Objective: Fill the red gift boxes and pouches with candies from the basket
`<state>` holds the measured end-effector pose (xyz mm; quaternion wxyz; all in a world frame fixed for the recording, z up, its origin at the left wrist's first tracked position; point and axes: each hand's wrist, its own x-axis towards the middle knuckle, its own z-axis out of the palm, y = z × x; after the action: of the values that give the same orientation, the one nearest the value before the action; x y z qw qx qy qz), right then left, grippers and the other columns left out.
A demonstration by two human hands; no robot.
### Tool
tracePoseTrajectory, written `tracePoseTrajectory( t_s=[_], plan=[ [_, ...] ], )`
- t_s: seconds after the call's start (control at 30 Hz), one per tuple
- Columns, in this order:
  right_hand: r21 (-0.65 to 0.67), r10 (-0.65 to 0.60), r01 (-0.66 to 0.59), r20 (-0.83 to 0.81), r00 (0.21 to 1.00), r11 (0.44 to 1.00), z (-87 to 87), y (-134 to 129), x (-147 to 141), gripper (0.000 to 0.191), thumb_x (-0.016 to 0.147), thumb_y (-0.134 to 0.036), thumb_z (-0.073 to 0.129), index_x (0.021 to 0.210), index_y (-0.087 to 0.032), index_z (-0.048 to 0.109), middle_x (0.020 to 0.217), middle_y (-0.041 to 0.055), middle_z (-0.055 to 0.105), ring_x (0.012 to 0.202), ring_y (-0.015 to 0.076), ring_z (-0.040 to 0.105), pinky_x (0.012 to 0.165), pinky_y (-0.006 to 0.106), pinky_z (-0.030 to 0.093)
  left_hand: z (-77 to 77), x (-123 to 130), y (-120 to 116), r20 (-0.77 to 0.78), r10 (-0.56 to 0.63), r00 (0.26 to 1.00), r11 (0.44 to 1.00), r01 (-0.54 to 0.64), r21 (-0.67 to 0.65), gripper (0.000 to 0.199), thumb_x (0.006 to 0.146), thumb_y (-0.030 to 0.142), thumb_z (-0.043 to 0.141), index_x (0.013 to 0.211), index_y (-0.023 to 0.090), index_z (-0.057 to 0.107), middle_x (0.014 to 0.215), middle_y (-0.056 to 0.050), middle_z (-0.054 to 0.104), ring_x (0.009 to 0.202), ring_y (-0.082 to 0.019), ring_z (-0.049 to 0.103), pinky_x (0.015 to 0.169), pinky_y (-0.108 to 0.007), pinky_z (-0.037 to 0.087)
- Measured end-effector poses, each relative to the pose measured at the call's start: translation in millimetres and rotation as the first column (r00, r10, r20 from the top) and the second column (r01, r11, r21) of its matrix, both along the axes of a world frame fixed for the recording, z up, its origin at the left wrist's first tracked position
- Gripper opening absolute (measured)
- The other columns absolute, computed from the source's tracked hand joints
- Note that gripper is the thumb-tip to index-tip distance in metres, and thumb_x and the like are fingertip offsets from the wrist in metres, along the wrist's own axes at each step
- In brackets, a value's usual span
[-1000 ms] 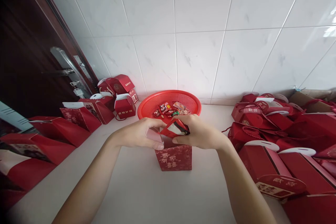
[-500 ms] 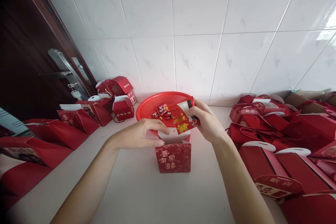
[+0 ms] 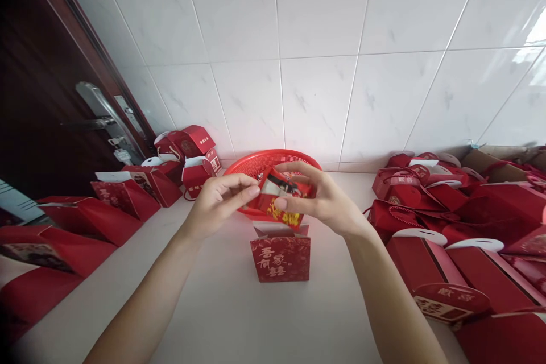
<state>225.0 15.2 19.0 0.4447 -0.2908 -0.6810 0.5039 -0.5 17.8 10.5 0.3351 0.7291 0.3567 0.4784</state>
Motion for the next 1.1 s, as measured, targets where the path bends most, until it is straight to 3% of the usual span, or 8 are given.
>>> tracePoseTrajectory(
  t_s=[0.1,0.23,0.37,0.47,0.53,0.73,1.1],
  plan=[
    [-0.058,0.02,-0.032,-0.192,0.981,0.998,-1.1,3.2,1.1,0.049,0.074,-0.029,0.086,0.118,-0.024,0.066,0.112,0.0077,0.075,0.102,0.0262,0.071,0.088,0.042,0.058,-1.4,0.4,2.6,0.148,0.072,0.986,0.997,-0.067,-0.037,0.025,0.089,0.039,0.07,0.079,0.016,0.067,0.069,0.002,0.062,0.061,-0.011,0.059,0.061,-0.022,0.048],
    [-0.089,-0.161,0.138,-0.337,0.928,0.986,-3.8,6.5,-1.8,0.043,0.072,-0.03,0.088,0.108,-0.023,0.067,0.1,0.0062,0.078,0.091,0.0233,0.072,0.086,0.041,0.058,-3.9,4.1,2.3,0.149,-0.03,0.988,0.994,0.044,-0.096,0.025,0.089,0.038,0.069,0.08,0.016,0.068,0.074,-0.001,0.068,0.067,-0.014,0.066,0.068,-0.025,0.053],
    [-0.058,-0.227,0.221,-0.37,0.901,0.973,-5.2,5.9,-3.9,0.033,0.074,-0.032,0.087,0.099,-0.022,0.069,0.092,0.0047,0.078,0.081,0.0193,0.071,0.073,0.033,0.058,-4.8,9.2,-1.3,0.115,-0.121,0.986,0.982,0.136,-0.128,0.021,0.089,0.036,0.071,0.095,0.016,0.074,0.09,-0.006,0.075,0.086,-0.02,0.071,0.078,-0.028,0.056],
    [-0.003,-0.228,0.241,-0.337,0.913,0.97,-4.9,3.4,-4.1,0.028,0.076,-0.029,0.085,0.098,-0.022,0.07,0.089,0.0037,0.077,0.079,0.018,0.071,0.072,0.031,0.058,-2.8,9.5,-3.0,0.135,-0.133,0.982,0.977,0.153,-0.146,0.031,0.088,0.037,0.072,0.112,0.016,0.074,0.108,-0.009,0.075,0.103,-0.024,0.069,0.087,-0.031,0.055],
    [0.025,-0.225,0.244,-0.299,0.927,0.97,-4.5,1.6,-4.5,0.025,0.077,-0.028,0.085,0.097,-0.022,0.07,0.089,0.0036,0.077,0.08,0.0179,0.071,0.073,0.03,0.058,-1.7,8.4,-3.1,0.149,-0.134,0.98,0.978,0.155,-0.139,0.034,0.089,0.039,0.07,0.113,0.016,0.074,0.111,-0.009,0.075,0.107,-0.025,0.068,0.089,-0.031,0.054],
    [0.049,-0.194,0.213,-0.258,0.946,0.976,-3.2,-1.0,-6.3,0.021,0.08,-0.026,0.083,0.097,-0.021,0.071,0.09,0.0038,0.077,0.081,0.0166,0.072,0.074,0.028,0.058,-2.4,7.8,-3.0,0.093,-0.073,0.993,0.993,0.082,-0.09,0.031,0.093,0.043,0.065,0.102,0.016,0.078,0.091,-0.005,0.072,0.091,-0.02,0.063,0.08,-0.027,0.05],
    [0.028,-0.149,0.162,-0.271,0.951,0.986,-5.4,1.7,-6.3,0.02,0.081,-0.025,0.082,0.099,-0.022,0.071,0.088,0.0029,0.076,0.081,0.0164,0.071,0.074,0.029,0.058,0.4,8.2,-7.9,0.067,-0.091,0.994,0.993,0.096,-0.064,0.03,0.096,0.039,0.06,0.081,0.016,0.07,0.074,0.0,0.057,0.072,-0.013,0.049,0.067,-0.024,0.04]
  ],
)
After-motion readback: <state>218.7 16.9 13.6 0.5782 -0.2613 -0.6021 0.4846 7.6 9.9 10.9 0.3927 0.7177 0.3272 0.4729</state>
